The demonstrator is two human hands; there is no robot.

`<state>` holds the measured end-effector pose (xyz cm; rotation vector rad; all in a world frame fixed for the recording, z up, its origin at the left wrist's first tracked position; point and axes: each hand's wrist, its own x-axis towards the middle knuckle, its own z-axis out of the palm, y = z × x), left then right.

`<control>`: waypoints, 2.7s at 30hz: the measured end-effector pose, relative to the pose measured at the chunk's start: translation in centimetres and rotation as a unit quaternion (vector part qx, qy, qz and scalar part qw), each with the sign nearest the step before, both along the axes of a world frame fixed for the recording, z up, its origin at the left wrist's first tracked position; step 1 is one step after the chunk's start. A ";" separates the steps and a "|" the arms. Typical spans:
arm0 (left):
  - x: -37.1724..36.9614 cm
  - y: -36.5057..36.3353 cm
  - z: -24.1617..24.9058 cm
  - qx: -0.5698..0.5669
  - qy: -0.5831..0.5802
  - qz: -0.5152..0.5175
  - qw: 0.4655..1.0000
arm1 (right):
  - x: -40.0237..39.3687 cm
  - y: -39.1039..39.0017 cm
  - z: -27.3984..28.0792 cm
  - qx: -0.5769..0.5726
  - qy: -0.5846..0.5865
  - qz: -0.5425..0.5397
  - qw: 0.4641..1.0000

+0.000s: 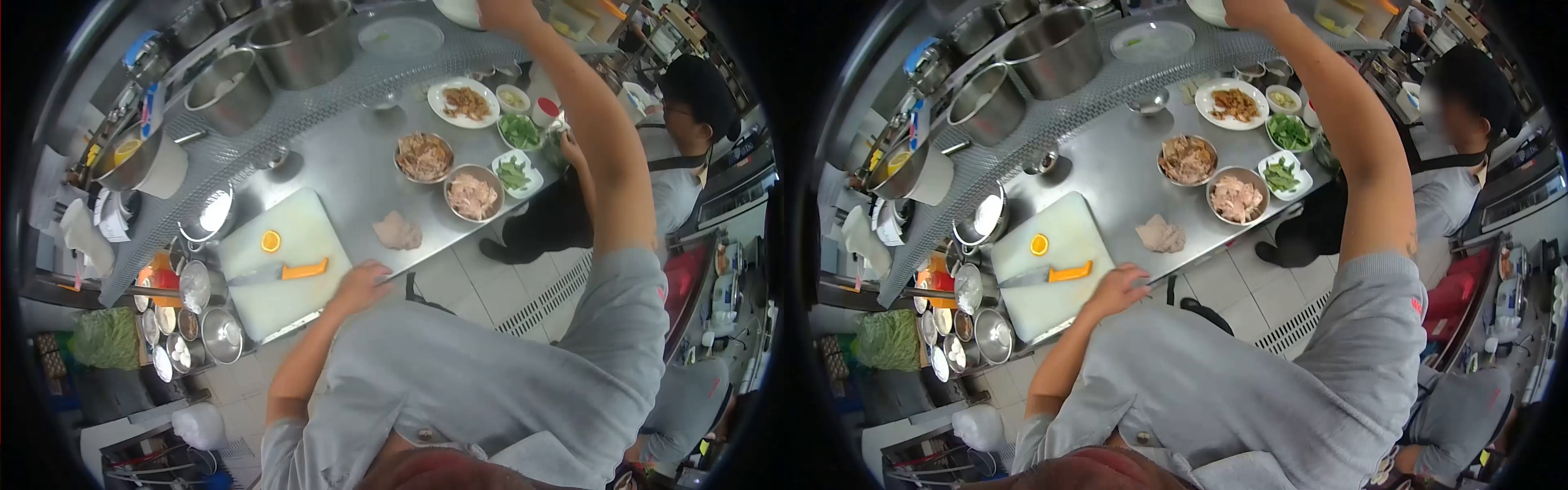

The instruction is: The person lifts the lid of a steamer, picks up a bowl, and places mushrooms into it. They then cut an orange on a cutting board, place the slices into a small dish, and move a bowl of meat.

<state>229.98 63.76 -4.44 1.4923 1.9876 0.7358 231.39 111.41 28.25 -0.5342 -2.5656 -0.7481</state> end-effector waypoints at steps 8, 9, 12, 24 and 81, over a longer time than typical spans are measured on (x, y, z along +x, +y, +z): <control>-0.3 8.5 -7.5 -0.200 0.131 -0.057 0.969 | 5.6 -5.8 1.1 0.020 0.135 0.077 0.988; -1.5 9.0 -8.7 -0.183 0.131 -0.036 0.974 | 7.1 -6.9 0.7 0.037 0.153 0.097 0.983; -6.5 11.6 -11.8 -0.141 0.120 0.078 0.979 | 12.0 -11.0 1.0 -0.007 0.136 0.118 0.984; -13.6 2.5 1.2 0.027 -0.004 0.195 0.980 | 15.8 -24.0 -27.0 -0.362 -0.067 0.342 0.864; -7.7 2.1 -2.3 -0.073 0.239 0.017 0.968 | 4.0 -31.8 -42.0 -0.362 0.000 0.153 0.920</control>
